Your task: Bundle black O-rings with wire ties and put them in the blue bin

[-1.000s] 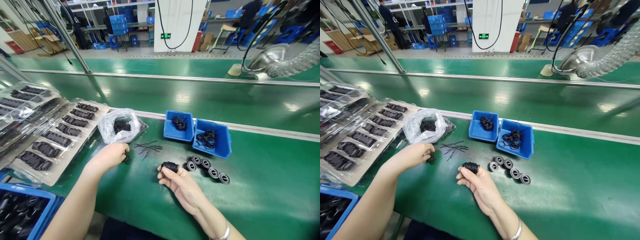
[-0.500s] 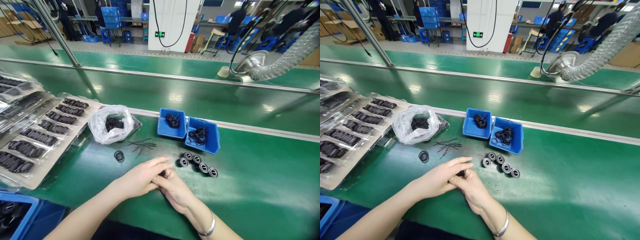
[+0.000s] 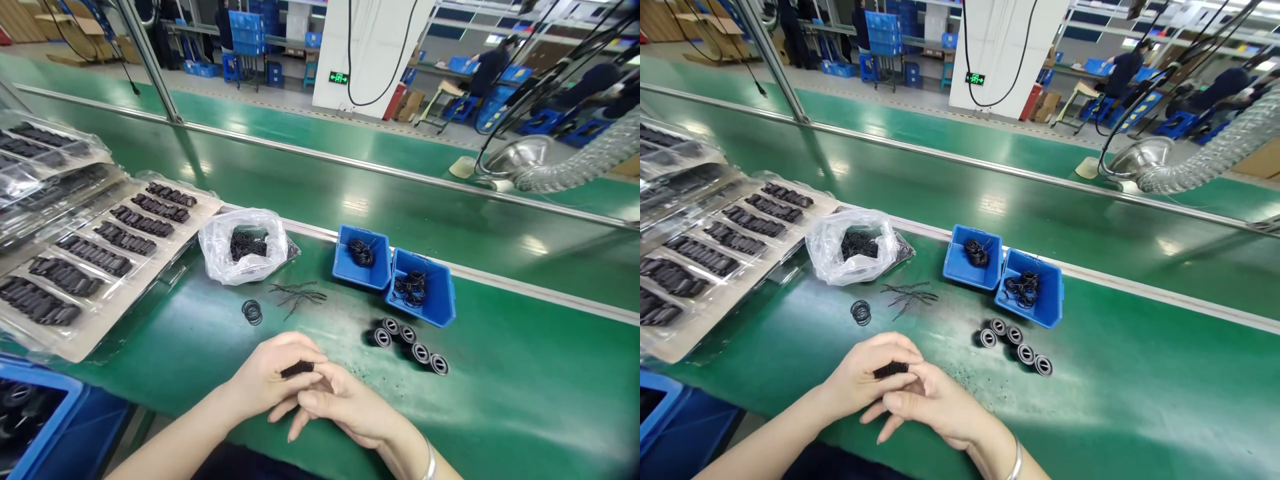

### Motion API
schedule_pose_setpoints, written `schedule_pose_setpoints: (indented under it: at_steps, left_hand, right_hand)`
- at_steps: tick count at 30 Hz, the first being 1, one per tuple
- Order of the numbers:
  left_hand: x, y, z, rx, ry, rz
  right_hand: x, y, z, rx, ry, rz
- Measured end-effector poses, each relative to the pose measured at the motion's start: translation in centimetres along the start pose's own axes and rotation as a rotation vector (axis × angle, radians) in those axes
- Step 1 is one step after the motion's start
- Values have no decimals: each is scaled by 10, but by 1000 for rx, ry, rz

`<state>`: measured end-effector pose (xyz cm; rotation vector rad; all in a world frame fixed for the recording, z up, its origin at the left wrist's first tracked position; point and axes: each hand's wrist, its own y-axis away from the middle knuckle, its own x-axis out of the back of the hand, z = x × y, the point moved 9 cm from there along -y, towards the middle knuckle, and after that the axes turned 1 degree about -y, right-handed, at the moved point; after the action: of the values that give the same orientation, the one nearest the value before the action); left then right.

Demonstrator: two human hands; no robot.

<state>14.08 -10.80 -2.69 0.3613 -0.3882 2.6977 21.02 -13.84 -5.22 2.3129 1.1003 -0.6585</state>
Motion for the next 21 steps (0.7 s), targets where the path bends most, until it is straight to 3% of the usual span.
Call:
schedule_pose_setpoints:
  at_steps: [7,12,21]
  left_hand:
    - [9,-1,6,-77,21,11]
    - [14,2,7,-103,39,3]
    - [35,7,11,-66,124,153]
  right_hand:
    - [-5,-3,-3,-8,53,48]
    - [-12,2,-7,-119,170,-74]
    - [-20,1,-26,-122,363,-40]
